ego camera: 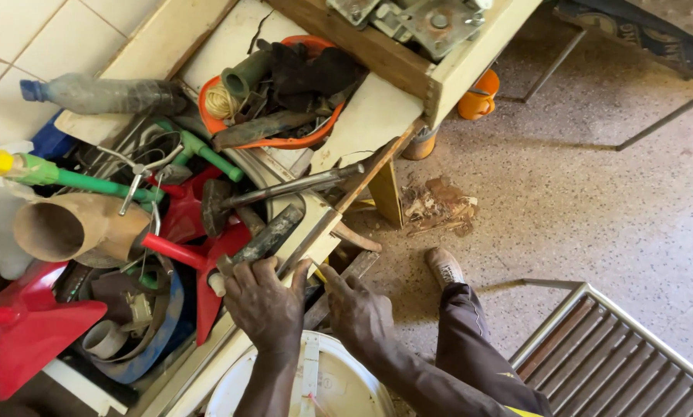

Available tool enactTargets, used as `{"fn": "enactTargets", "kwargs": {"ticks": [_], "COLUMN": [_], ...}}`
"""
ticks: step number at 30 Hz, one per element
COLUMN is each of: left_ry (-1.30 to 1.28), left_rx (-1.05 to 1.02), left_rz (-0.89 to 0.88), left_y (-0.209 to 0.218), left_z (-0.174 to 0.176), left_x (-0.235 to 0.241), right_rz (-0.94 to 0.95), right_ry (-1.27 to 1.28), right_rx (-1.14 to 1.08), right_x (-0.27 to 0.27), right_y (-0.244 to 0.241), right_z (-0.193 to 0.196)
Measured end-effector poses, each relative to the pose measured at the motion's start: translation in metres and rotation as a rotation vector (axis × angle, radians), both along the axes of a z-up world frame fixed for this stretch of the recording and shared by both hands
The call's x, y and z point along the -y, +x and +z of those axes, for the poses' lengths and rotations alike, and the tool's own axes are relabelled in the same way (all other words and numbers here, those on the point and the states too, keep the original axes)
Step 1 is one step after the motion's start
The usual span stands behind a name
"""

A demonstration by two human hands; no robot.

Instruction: Measuring and marking a piece of material for fabrication using a pencil and a ruler.

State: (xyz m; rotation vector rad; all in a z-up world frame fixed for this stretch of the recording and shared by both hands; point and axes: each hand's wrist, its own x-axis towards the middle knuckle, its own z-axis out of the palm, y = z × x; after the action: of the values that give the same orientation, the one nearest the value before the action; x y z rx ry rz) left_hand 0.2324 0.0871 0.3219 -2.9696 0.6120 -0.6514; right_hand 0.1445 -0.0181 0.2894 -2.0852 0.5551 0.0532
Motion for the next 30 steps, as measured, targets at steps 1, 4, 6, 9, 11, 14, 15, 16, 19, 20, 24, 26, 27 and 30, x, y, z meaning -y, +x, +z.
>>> {"fn": "enactTargets", "kwargs": {"ticks": [1, 4, 6, 9, 11, 14, 15, 16, 19, 20, 24, 26, 27, 30], "left_ry": [-0.019, -0.043, -0.043, -0.046, -0.054, -0.052, -0.054, -0.064, -0.07, -0.074, -0.072, -0.085, -0.083, -0.07], "left_rx": [0.023, 0.046, 0.038, 0.046, 0.073, 0.069, 0.072, 0.066, 0.067, 0.056, 0.064, 0.105, 0.098, 0.126], "left_rz": [-0.013, -0.027, -0.024, -0.02, -0.017, -0.013, -0.012, -0.022, -0.032, -0.033, -0.075, -0.143, -0.152, -0.23], "left_y": [-0.001, 0.003, 0.003, 0.003, 0.003, 0.0, 0.0, 0.0, 0.005, 0.008, 0.006, 0.009, 0.008, 0.013], "left_z": [0.0, -0.006, -0.009, -0.012, -0.01, -0.009, -0.008, -0.008, -0.005, -0.006, -0.008, -0.011, -0.013, -0.018], "left_x": [-0.001, -0.001, -0.003, -0.002, -0.002, -0.001, -0.002, 0.0, -0.005, -0.003, -0.006, -0.013, -0.017, -0.024], "right_rz": [-0.021, -0.093, -0.141, -0.208, -0.274, -0.53, -0.527, -0.502, -0.275, -0.098, -0.111, 0.039, 0.032, 0.091], "right_ry": [0.006, 0.017, 0.028, 0.252, 0.796, 1.676, 1.675, 1.604, 1.234, 0.919, 0.433, -0.359, -0.358, 0.008], "right_rx": [0.024, 0.167, 0.277, 0.13, -0.044, -0.178, -0.177, -0.242, -0.257, -0.217, 0.103, 0.362, 0.354, -0.192], "right_x": [-0.001, -0.004, -0.007, -0.004, 0.0, 0.02, 0.023, 0.028, 0.027, 0.028, 0.005, -0.001, 0.004, 0.015], "right_y": [0.0, -0.003, -0.005, 0.0, 0.004, 0.009, 0.01, 0.011, 0.007, 0.003, 0.004, 0.004, 0.005, 0.016], "right_z": [-0.001, -0.017, -0.026, -0.031, -0.031, -0.012, -0.014, -0.016, -0.012, -0.01, -0.043, -0.047, -0.027, 0.007]}}
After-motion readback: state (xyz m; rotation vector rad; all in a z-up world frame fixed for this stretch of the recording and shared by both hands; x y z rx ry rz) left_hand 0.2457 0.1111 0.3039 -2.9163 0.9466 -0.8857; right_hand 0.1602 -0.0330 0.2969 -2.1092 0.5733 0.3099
